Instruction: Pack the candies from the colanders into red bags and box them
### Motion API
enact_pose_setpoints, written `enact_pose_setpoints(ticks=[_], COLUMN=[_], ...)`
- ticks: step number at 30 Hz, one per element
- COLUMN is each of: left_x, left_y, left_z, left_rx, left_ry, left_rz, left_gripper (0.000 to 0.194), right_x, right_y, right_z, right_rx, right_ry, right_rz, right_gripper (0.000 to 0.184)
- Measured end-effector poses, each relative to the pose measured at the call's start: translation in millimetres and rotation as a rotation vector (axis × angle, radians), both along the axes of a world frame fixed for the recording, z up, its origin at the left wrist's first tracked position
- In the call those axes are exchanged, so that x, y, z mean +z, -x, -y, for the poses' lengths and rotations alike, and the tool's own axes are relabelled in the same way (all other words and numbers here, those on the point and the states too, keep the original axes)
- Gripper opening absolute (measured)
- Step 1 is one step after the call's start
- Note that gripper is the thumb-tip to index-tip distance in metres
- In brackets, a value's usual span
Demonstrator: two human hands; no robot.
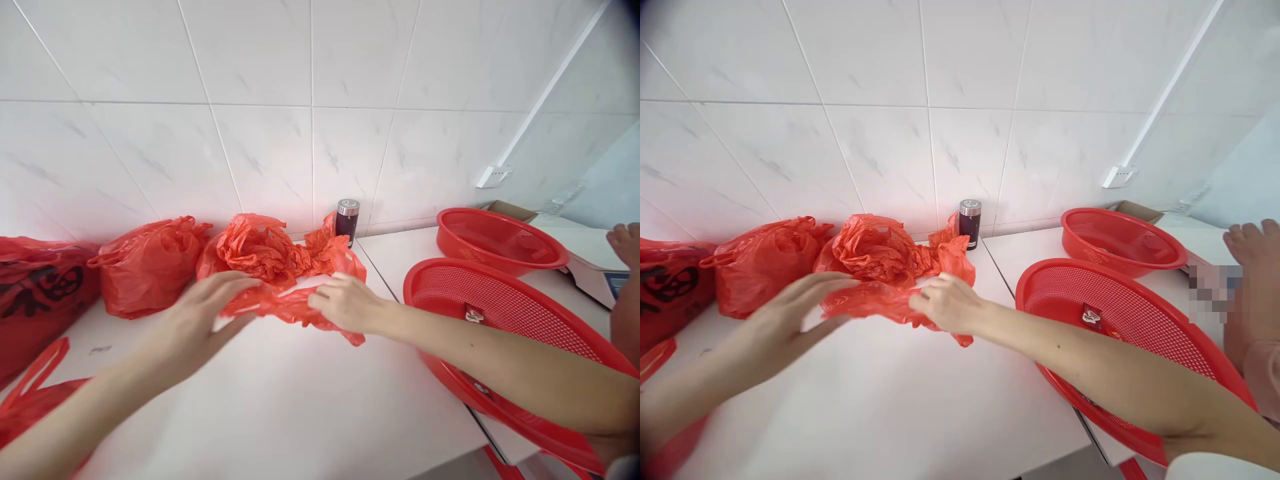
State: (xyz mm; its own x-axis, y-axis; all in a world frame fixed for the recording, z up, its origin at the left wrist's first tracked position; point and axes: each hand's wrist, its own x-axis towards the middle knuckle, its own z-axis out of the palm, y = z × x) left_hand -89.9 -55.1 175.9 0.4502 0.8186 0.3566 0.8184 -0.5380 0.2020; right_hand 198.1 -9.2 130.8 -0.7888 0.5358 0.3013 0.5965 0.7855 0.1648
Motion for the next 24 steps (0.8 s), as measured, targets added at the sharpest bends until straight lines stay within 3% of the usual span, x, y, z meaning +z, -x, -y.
enact_pose_setpoints(ticks=[3,5,7,9,12,15,18,20,22,24], left_x=[-32.0,-62.4,-88.3,-100.9,-94.7,-78.2,-67.8,-64.0,-61.3,-59.6], left_y=[-70,-95,-98,-84,-50,-24,-18,-23,-31,-42], left_z=[-2,-1,-2,-9,-24,-28,-18,-8,0,5], left_rx=[-0.215,-0.244,-0.278,-0.243,-0.068,0.01,0.047,0.095,0.11,0.071], left_ry=[0.228,0.384,0.41,0.354,0.231,0.134,0.056,0.051,0.089,0.119], left_rz=[-0.119,-0.287,-0.405,-0.494,-0.589,-0.64,-0.638,-0.565,-0.465,-0.382], left_gripper=[0.038,0.024,0.012,0.024,0.035,0.044,0.053,0.059,0.069,0.076], right_x=[-14.2,-17.1,-14.3,-7.7,5.5,21.4,40.7,54.3,65.8,71.9], right_y=[6,2,-8,-20,-37,-48,-54,-59,-70,-90], right_z=[23,36,46,53,54,47,41,43,48,56], right_rx=[0.054,0.024,-0.032,-0.066,-0.14,-0.298,-0.418,-0.445,-0.411,-0.364], right_ry=[-0.067,-0.002,0.181,0.377,0.588,0.688,0.659,0.704,0.831,0.866], right_rz=[0.035,0.112,0.261,0.405,0.494,0.44,0.216,0.052,-0.139,-0.409], right_gripper=[0.022,0.024,0.026,0.023,0.009,0.034,0.066,0.078,0.078,0.066])
